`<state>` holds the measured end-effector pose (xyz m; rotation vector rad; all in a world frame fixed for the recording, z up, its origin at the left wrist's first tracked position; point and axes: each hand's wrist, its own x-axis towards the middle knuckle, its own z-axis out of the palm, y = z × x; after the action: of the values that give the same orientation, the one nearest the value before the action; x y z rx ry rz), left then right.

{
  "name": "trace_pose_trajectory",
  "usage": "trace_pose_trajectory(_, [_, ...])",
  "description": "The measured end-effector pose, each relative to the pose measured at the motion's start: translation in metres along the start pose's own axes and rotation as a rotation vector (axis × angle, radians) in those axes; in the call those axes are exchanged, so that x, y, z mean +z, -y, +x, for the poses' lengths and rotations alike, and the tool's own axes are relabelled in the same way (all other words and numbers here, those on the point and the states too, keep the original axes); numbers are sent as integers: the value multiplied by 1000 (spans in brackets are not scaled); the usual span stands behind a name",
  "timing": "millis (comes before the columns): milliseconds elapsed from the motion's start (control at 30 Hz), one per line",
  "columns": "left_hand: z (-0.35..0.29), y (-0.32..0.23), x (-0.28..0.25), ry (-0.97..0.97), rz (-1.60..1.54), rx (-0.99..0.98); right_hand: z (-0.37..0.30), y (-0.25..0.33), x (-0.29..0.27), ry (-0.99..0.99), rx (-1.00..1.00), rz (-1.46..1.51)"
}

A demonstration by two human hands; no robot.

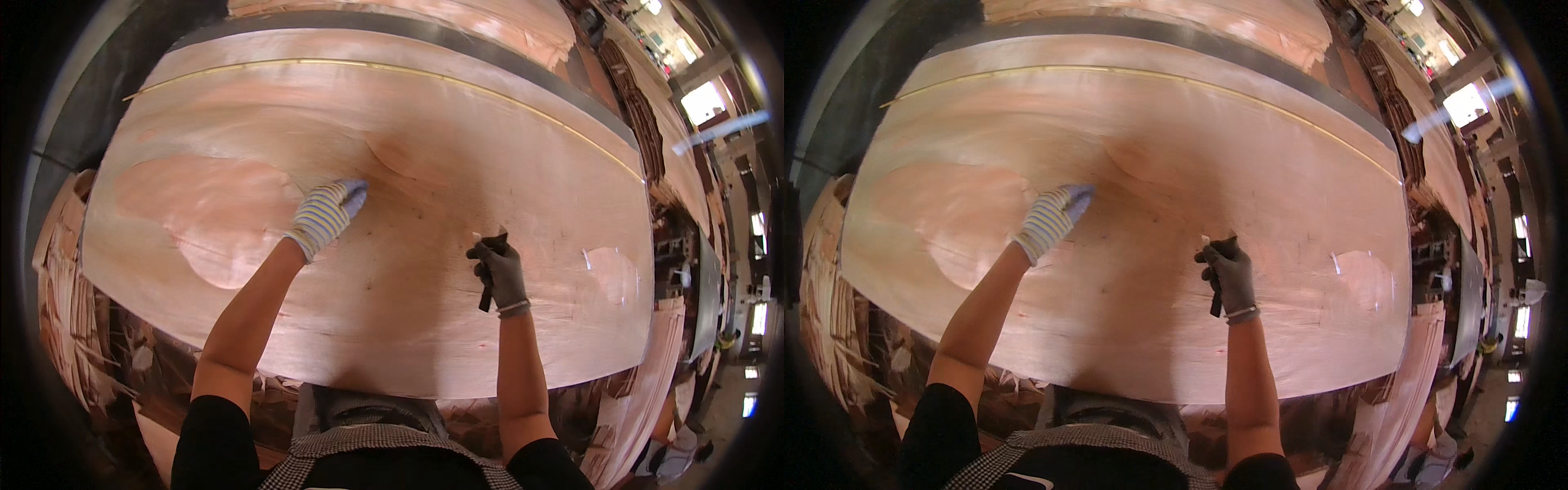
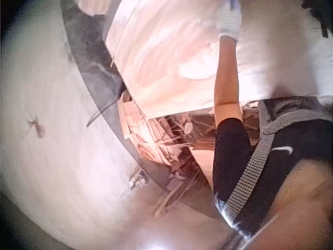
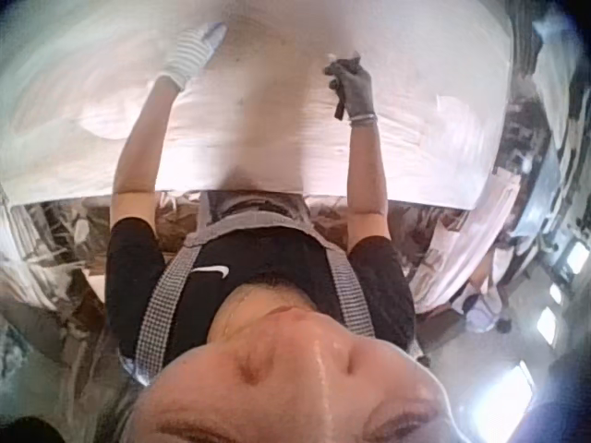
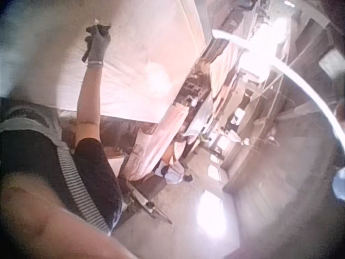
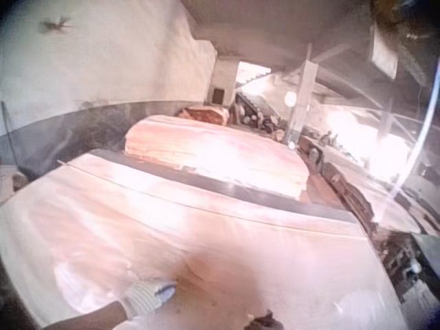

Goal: The person sorts through wood veneer sheets, uses a stick to flip them, cuts pieces of tape and applies them to specific spots on the veneer, and stacks processed sheets on a nearby pile.

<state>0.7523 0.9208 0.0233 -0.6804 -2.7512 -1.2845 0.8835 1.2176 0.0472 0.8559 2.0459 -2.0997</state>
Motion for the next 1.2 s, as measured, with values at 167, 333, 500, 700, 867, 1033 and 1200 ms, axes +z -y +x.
trace_pose_trajectory(167, [61, 19, 54, 171, 114, 155, 82, 1, 39, -161, 8, -84])
trace_pose_trajectory(333, [113, 30, 111, 117, 242, 306, 159, -16, 49, -232, 37, -82])
trace_pose_trajectory(500, [138, 24, 164, 249, 272, 678, 193, -53, 39, -272, 93, -317])
trace_pose_trajectory(700, [140, 48, 188, 343, 306, 891, 170, -38, 48, -171, -11, -441])
trace_pose_trajectory(867, [146, 22, 170, 504, 299, 728, 172, -7, 13, -276, 23, -621])
trace_pose_trajectory(1033, [142, 112, 80, 194, 271, 274, 187, 30, 112, 92, 54, -291])
trace_pose_trajectory(1200, [153, 153, 50, 31, 343, 492, 255, 35, 214, 125, -51, -205])
